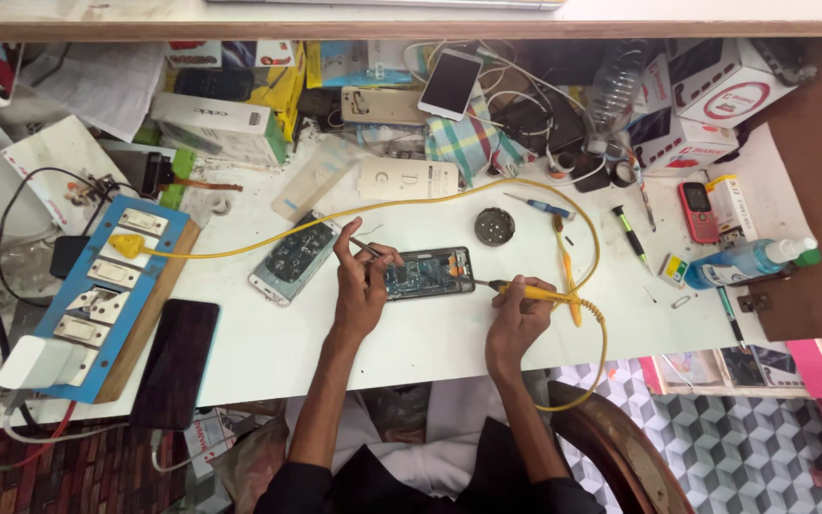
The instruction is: The person uses a soldering iron and tweezers to work on a smartphone motherboard placed on a white table. They repeatedly apply heat to specific points on the board while holding a thin wire with tweezers, likely for soldering or desoldering components.
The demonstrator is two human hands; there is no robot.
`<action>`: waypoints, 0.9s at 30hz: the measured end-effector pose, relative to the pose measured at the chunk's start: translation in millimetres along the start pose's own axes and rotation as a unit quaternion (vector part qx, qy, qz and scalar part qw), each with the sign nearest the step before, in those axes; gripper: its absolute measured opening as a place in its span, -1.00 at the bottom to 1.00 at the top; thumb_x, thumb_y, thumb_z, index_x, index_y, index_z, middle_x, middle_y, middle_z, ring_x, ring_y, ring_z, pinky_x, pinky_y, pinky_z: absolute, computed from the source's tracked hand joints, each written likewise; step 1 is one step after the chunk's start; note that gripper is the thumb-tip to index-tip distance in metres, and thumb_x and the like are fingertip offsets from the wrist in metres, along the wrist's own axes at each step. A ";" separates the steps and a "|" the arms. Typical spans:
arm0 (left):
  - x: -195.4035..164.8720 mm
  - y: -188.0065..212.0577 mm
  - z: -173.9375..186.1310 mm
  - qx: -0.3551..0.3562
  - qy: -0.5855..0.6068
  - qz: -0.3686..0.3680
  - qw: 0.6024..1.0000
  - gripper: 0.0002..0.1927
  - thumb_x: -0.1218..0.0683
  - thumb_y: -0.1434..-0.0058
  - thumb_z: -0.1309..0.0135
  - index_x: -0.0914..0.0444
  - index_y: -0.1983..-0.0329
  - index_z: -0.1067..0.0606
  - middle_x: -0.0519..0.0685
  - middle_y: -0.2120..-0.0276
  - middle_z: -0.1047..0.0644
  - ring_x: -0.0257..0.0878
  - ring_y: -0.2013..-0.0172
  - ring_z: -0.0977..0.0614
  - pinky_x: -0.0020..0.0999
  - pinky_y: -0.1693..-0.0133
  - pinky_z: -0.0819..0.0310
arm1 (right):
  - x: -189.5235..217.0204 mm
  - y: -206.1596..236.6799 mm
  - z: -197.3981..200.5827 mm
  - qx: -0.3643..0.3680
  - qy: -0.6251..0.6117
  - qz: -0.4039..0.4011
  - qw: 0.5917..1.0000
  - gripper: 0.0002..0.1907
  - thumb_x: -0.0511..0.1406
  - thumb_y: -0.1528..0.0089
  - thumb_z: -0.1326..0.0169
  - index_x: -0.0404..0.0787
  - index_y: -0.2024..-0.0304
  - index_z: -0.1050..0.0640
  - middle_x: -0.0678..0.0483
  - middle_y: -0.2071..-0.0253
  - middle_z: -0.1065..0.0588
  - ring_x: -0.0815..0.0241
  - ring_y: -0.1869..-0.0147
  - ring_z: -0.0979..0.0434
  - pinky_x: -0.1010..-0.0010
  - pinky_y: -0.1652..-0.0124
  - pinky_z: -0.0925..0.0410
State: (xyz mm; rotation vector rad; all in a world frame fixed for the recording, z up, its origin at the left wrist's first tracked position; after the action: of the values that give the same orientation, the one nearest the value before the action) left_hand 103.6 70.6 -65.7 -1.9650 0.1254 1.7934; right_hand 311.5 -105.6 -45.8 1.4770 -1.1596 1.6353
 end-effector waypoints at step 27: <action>2.0 1.1 -4.8 0.005 0.001 -0.043 0.999 -0.39 0.19 -0.53 0.22 0.17 -0.46 0.26 -0.02 0.38 -0.50 -0.29 0.33 -0.49 -0.33 0.06 -0.41 | -17.8 -9.0 5.4 -0.003 -0.082 -0.039 0.996 -0.83 -0.26 -0.42 0.01 -0.24 0.11 -0.35 0.12 0.50 -0.42 0.40 0.47 -0.38 0.58 0.43 -0.24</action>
State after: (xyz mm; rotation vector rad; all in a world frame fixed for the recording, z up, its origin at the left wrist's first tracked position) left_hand 107.8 68.2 -67.7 -1.9343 0.0488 1.7330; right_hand 324.7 -105.2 -61.8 1.6572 -1.1781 1.4801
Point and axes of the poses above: each hand's wrist, its own y-axis away from the middle knuckle, its own z-axis out of the back of the hand, x = y × z, the point moved 9 cm from there along -y, towards the middle knuckle
